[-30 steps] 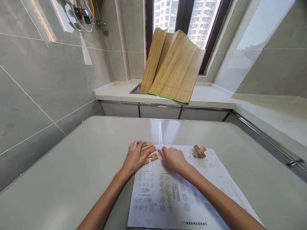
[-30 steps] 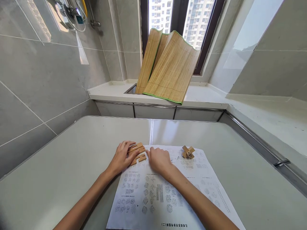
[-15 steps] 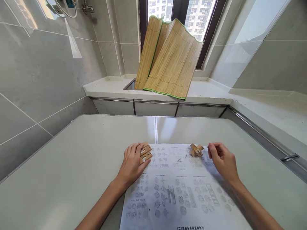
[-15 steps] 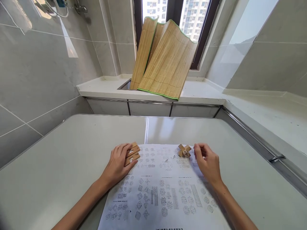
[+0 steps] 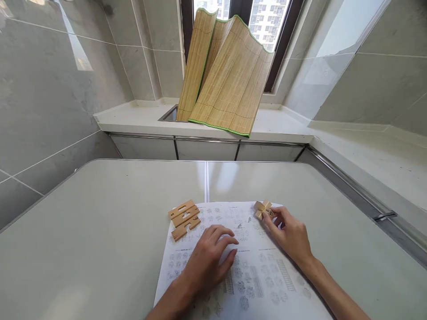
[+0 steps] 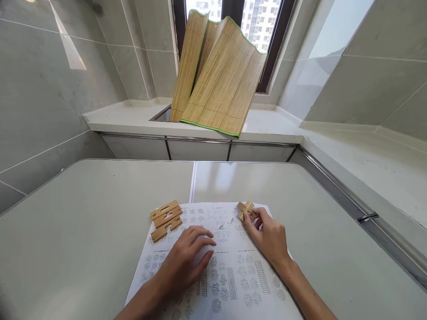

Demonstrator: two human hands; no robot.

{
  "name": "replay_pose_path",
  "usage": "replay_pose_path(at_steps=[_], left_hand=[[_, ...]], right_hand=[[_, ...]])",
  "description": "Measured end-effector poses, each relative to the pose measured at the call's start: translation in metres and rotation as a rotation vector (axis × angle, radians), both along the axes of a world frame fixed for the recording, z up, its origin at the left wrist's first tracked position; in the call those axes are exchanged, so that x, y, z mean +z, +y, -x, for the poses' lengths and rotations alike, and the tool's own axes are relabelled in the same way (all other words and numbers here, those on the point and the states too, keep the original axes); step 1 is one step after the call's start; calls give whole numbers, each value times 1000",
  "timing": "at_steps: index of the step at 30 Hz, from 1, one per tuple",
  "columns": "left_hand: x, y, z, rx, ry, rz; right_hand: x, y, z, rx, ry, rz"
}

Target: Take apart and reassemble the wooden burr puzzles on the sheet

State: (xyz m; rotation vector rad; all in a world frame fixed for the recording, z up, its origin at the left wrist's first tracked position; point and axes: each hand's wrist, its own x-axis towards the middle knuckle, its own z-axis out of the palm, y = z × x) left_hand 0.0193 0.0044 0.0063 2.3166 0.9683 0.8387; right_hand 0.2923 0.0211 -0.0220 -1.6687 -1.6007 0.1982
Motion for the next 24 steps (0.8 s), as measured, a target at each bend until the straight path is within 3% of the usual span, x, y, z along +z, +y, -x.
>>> replay_pose_path(at_steps=[2, 5, 8, 10, 14, 18, 24], left_hand=[[1, -3, 0, 2, -36, 41], [1, -11, -2, 94, -131, 145], [-1, -19, -6, 212, -236, 318], [-2, -21, -9, 214, -315, 468], [3, -20, -12, 157, -437, 629], [10, -18, -13, 200, -439, 588], [11, -19, -13, 221, -400, 487]], right_hand=[[6, -4, 7, 76, 233, 34], [14, -13, 24, 319, 627, 218], [16, -25, 44, 542, 821, 343], [15, -32, 55, 644, 904, 387], [11, -40, 67, 698, 936, 469], [13, -37, 68, 700, 857, 507], [11, -37, 65, 657, 657, 436]])
